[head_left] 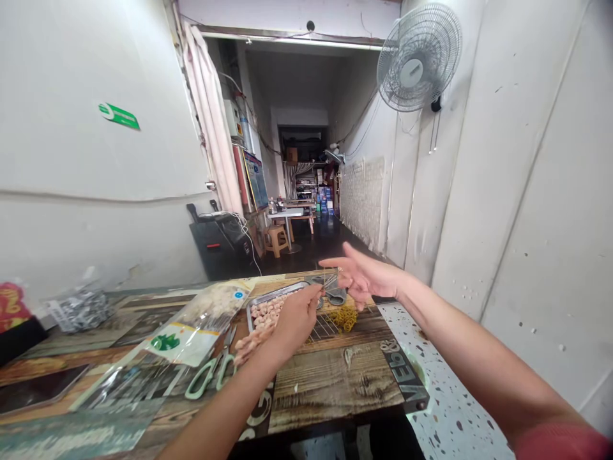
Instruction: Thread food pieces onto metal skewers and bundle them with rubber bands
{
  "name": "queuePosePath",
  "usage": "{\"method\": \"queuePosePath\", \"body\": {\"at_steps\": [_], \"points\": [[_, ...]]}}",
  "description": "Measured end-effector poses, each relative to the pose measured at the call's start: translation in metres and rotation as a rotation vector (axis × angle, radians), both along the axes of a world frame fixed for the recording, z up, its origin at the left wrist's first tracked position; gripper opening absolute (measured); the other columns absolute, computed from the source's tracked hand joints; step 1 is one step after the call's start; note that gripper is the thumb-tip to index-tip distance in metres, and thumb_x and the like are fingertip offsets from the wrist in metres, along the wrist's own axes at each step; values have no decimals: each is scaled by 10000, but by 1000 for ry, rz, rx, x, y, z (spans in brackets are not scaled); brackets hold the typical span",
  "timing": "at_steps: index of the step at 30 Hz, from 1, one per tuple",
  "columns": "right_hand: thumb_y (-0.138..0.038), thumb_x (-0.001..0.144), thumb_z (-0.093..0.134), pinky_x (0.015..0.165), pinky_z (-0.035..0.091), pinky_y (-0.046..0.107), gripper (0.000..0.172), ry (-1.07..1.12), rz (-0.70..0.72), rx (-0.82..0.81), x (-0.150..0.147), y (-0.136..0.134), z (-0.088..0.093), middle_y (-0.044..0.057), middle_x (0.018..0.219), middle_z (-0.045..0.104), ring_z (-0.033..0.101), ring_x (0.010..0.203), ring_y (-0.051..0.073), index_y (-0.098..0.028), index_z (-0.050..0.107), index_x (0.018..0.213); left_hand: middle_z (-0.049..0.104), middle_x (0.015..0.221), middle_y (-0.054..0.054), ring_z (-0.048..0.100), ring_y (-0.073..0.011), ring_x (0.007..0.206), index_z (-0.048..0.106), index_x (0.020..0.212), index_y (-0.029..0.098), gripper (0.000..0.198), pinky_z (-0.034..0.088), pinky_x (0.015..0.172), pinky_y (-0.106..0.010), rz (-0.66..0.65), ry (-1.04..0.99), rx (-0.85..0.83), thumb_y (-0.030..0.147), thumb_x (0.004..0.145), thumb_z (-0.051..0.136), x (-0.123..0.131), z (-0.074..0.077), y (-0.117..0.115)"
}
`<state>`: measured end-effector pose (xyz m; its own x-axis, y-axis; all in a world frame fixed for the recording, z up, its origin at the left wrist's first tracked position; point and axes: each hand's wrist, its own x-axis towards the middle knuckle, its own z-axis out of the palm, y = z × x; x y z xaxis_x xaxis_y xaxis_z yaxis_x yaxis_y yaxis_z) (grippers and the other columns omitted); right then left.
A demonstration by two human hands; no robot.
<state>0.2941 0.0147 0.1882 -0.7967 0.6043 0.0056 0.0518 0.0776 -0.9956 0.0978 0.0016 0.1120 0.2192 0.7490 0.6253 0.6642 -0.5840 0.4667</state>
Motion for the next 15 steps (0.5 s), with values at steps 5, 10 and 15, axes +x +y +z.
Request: {"method": "queuePosePath", "body": {"at_steps": [5,10,15], "points": [[-583,684,619,727,407,299,552,-211,-154,782,-21,-51,-11,26,867,559,468,718,133,-232,593,1109,599,675,-2,510,-131,618,646,869,167,263,390,584,-234,21,-156,-83,295,826,420,-9,18,2],[-543,809,478,432,328,202,383,292,-175,-97,-2,-15,-66,-75,538,308,190,417,51,-170,519,730,465,561,50,408,-85,490,561,1107,137,371,340,494,-195,-147,-422,-251,364,839,440,-9,14,-7],[-492,894,309,363,258,165,455,625,-36,-479,14,18,-47,-61,583,370,164,401,45,-107,542,965,636,765,-31,554,-141,713,640,951,168,276,427,708,-255,-78,-90,-17,299,867,412,-1,-7,-6]]}}
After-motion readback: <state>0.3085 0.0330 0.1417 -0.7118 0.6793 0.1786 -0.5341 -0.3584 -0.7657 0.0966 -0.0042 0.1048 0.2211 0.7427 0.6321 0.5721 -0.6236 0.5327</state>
